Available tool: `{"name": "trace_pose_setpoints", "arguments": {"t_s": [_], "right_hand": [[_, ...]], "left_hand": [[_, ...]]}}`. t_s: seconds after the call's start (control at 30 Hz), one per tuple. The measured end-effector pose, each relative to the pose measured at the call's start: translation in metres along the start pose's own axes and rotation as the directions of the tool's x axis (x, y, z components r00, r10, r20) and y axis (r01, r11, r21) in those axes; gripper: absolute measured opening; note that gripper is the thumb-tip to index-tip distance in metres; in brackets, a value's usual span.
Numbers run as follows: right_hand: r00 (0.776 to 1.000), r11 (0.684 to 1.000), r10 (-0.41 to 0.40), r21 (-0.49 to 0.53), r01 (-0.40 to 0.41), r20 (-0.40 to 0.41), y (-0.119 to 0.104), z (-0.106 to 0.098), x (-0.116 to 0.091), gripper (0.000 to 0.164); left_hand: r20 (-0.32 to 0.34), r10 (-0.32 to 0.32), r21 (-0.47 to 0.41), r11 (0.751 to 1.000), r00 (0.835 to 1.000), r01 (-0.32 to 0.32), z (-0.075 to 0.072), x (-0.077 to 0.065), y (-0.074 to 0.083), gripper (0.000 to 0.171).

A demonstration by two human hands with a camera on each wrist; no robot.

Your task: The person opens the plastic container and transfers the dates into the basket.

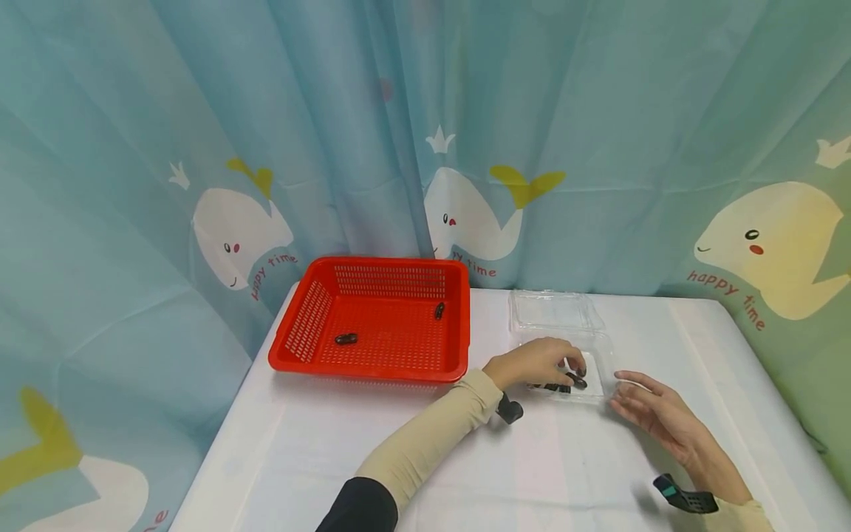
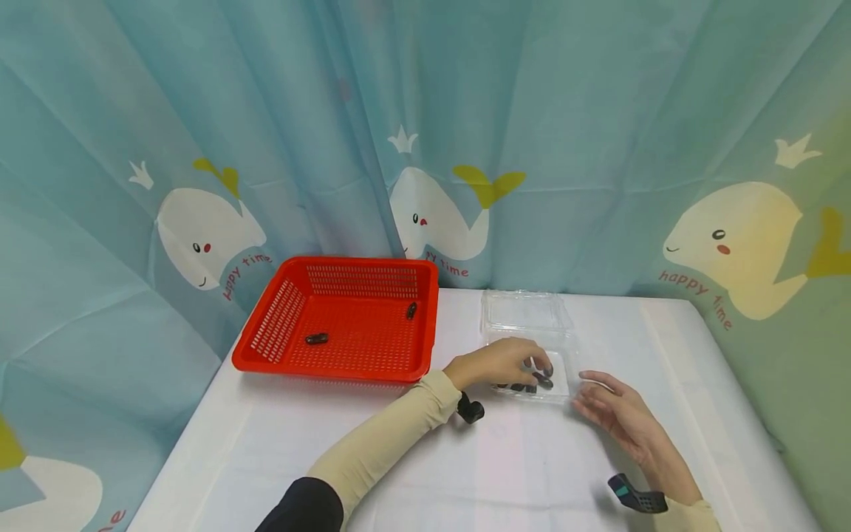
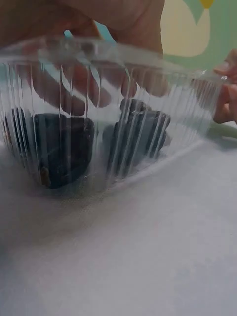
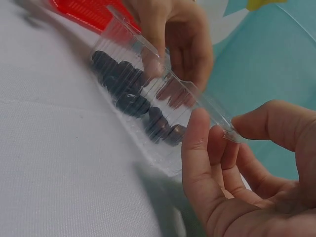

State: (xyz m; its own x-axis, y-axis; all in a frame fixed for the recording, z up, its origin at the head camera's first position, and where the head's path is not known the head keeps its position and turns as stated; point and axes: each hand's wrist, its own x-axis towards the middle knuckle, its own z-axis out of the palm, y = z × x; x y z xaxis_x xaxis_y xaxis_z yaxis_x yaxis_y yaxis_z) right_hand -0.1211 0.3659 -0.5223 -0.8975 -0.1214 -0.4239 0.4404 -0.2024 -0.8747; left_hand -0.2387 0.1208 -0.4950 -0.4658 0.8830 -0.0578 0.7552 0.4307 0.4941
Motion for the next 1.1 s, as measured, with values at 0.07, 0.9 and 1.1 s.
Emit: {"name": "trace_pose_setpoints", "arguments": {"t_s": [0.07,0.9,1.1], "right_hand": [[1.000,1.000,0.005,-0.010,-0.005,-0.007,0.001,0.001,0.000,0.026],[0.999,0.999,-0.035,0.019,0.035,0.002,0.001,0.002,-0.002,0.025],[0.999,0.999,-0.051,0.015,0.051,0.015,0.001,0.002,-0.002,0.026]], "left_hand": [[0.016,-0.007,0.013,1.000,1.000,0.007,0.002,0.003,-0.001,0.028],[-0.012,-0.121,0.281,0.952,0.993,0.119,0.021,0.022,0.016,0.011],[-0.041,-0.170,0.315,0.933,0.985,0.174,0.024,0.022,0.025,0.008]]}}
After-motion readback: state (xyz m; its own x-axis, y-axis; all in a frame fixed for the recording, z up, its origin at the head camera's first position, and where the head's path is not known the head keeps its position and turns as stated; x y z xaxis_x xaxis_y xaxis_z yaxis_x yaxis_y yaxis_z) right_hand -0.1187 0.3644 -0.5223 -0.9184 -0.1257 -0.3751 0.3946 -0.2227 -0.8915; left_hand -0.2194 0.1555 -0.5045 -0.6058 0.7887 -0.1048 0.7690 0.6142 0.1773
